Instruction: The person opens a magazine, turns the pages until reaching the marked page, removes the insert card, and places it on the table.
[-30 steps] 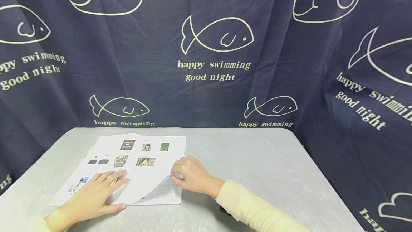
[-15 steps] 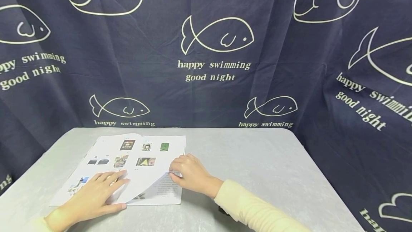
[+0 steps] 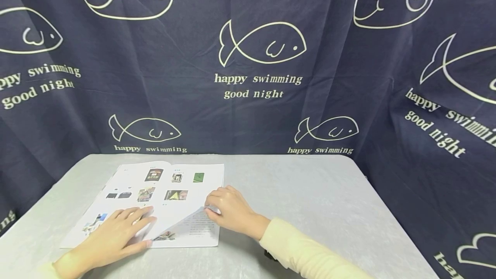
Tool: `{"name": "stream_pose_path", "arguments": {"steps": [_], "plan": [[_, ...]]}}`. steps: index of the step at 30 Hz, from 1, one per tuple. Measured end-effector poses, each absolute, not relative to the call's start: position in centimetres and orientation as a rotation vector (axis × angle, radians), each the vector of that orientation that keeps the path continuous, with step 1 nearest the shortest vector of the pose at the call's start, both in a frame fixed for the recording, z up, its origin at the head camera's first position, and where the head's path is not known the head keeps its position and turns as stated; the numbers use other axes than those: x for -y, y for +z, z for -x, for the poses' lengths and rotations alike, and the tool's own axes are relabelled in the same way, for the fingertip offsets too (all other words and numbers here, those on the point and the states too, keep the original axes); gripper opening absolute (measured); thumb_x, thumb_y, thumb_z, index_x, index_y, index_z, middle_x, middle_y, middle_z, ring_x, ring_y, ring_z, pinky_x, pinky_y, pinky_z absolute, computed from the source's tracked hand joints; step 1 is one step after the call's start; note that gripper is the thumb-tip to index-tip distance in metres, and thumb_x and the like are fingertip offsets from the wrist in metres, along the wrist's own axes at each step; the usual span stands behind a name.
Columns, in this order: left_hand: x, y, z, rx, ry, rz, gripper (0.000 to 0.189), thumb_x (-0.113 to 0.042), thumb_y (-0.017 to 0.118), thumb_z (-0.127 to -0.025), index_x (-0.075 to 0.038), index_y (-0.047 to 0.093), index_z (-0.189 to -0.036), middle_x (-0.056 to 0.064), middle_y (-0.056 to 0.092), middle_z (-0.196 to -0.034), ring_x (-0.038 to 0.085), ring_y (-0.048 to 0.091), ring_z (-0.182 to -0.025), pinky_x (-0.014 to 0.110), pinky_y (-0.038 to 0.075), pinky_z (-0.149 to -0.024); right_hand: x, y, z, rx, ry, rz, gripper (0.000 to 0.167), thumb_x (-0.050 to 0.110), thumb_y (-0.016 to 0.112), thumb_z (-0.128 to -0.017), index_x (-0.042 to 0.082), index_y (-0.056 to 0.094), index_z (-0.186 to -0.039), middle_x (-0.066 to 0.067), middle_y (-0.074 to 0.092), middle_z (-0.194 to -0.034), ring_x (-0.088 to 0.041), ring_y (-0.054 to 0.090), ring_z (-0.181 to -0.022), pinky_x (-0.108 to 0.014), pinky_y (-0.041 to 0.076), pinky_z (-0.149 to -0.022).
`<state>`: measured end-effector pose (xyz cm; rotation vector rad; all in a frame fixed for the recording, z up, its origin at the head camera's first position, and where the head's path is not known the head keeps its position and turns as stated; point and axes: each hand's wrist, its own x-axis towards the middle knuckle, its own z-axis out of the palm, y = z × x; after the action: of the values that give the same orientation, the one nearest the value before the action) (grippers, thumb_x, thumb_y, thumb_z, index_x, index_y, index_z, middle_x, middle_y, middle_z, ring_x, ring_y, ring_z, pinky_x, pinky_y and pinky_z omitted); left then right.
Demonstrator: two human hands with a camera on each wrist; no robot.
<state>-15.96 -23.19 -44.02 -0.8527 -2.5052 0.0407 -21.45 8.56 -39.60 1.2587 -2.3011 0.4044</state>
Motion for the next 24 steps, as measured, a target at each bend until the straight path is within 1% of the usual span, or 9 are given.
{"name": "stream_pose_path", "arguments": {"steps": [8, 17, 24], "plan": [[23.16, -44.21, 16.04, 2.496, 0.047, 0.859, 0.047, -0.055, 0.059, -0.078, -0.022, 0.062, -0.111, 0.004, 0.060, -0.118, 0.026, 0.056, -0.101, 0.043, 0.043, -0.079, -8.90, -39.66, 21.39, 2.274, 0.419, -1.238, 0.011, 0.023, 0.065, -0.081, 0.016, 0.066, -0.089, 0.007, 0.067, -0.093, -0.008, 0.061, -0.087, -0.022, 0.043, -0.073], [23.10, -43.75, 15.94, 2.472, 0.041, 0.867, 0.045, -0.052, 0.059, -0.079, -0.021, 0.061, -0.112, 0.004, 0.060, -0.117, 0.027, 0.056, -0.100, 0.043, 0.044, -0.078, -9.30, -39.70, 21.44, 2.268, 0.447, -1.208, 0.021, 0.023, 0.065, -0.080, 0.014, 0.064, -0.100, 0.005, 0.067, -0.098, -0.009, 0.062, -0.089, -0.023, 0.043, -0.072], [23.12, -43.91, 16.04, 2.465, 0.034, 0.858, 0.047, -0.049, 0.062, -0.077, -0.021, 0.061, -0.114, 0.004, 0.060, -0.117, 0.026, 0.057, -0.099, 0.043, 0.044, -0.079, -9.39, -39.80, 21.43, 2.299, 0.458, -1.206, 0.021, 0.022, 0.064, -0.081, 0.015, 0.063, -0.101, 0.003, 0.067, -0.100, -0.010, 0.061, -0.091, -0.024, 0.043, -0.071]]}}
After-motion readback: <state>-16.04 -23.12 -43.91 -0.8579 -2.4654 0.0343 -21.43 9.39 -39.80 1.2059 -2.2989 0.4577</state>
